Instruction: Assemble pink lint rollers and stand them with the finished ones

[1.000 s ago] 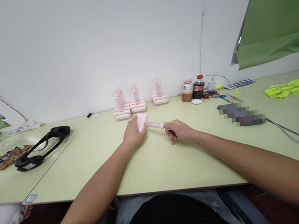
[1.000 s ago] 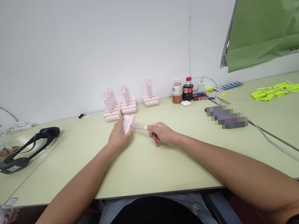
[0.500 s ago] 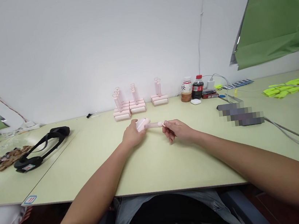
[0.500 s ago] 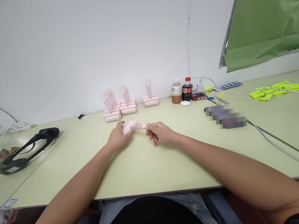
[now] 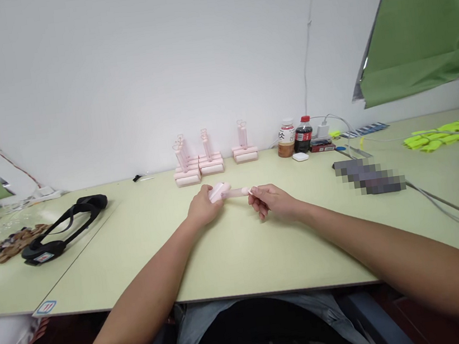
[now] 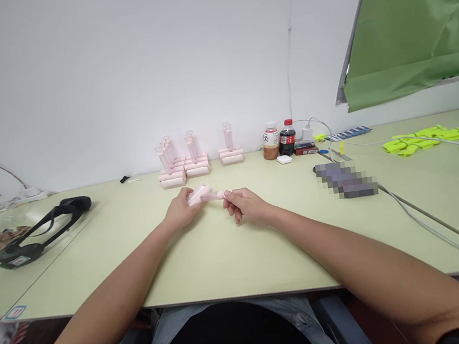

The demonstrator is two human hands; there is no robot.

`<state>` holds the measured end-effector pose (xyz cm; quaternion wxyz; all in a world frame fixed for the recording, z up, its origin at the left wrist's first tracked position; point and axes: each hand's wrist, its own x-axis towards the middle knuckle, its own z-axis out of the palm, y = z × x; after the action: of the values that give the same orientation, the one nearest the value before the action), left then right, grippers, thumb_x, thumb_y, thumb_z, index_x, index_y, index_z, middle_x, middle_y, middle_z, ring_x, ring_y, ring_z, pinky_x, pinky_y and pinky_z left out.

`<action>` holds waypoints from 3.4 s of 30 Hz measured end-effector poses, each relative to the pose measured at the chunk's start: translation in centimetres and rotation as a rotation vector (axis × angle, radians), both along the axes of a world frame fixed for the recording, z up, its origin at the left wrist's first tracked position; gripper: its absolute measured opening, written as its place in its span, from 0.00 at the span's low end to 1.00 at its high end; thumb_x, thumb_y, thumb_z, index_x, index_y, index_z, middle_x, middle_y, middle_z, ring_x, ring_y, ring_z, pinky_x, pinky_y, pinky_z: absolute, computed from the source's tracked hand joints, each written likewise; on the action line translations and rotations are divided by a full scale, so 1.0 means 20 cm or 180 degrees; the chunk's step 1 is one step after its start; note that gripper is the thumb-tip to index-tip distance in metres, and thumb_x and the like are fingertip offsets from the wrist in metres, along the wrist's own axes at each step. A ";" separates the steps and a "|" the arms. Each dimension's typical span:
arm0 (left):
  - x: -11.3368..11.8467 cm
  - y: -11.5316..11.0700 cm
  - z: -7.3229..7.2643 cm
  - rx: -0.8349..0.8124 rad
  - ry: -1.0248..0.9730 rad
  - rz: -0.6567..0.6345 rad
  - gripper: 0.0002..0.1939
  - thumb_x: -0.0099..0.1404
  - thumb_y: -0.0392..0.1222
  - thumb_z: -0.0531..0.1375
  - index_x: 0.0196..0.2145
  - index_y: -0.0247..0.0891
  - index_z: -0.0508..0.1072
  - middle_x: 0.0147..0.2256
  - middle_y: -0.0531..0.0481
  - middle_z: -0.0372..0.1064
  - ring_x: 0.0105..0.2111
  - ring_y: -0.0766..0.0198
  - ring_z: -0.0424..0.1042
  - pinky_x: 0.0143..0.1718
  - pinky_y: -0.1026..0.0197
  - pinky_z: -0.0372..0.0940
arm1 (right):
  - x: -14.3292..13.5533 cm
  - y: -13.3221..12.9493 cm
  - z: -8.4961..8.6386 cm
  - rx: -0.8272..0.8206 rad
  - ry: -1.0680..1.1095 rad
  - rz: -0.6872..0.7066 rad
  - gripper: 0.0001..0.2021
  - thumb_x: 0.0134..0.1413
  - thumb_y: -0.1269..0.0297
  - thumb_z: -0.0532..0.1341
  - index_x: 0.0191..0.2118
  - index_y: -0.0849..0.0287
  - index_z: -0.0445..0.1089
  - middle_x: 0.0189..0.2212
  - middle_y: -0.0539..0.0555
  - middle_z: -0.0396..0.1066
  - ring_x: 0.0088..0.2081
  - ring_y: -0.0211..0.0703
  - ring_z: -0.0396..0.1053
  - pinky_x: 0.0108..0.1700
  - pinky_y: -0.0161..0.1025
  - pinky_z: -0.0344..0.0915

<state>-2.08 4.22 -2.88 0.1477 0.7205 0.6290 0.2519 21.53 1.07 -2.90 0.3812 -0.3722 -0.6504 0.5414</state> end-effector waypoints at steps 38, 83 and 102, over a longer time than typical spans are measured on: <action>-0.01 -0.01 0.03 -0.0123 -0.0137 -0.0150 0.22 0.57 0.51 0.61 0.48 0.44 0.64 0.44 0.47 0.73 0.38 0.56 0.72 0.33 0.61 0.62 | 0.00 -0.01 0.00 0.0283 -0.0260 0.0020 0.29 0.50 0.34 0.56 0.28 0.61 0.67 0.20 0.48 0.65 0.18 0.33 0.63 0.22 0.34 0.64; -0.04 0.01 0.02 -0.0130 -0.0128 -0.0312 0.24 0.57 0.52 0.61 0.50 0.44 0.64 0.45 0.48 0.72 0.39 0.57 0.72 0.34 0.62 0.62 | 0.00 -0.02 0.01 0.0267 -0.0398 0.0019 0.30 0.49 0.32 0.56 0.28 0.61 0.67 0.21 0.49 0.65 0.19 0.34 0.65 0.24 0.35 0.64; -0.05 0.02 0.01 -0.0134 -0.0127 -0.0366 0.24 0.57 0.53 0.61 0.49 0.44 0.64 0.44 0.49 0.72 0.38 0.57 0.72 0.34 0.62 0.62 | 0.00 -0.03 0.02 0.0286 -0.0477 0.0010 0.32 0.47 0.31 0.55 0.28 0.61 0.67 0.21 0.49 0.64 0.19 0.34 0.65 0.24 0.36 0.65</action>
<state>-3.00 4.65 -2.67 0.1896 0.7470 0.5887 0.2440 21.50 0.47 -2.44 0.3469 -0.3932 -0.7014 0.4828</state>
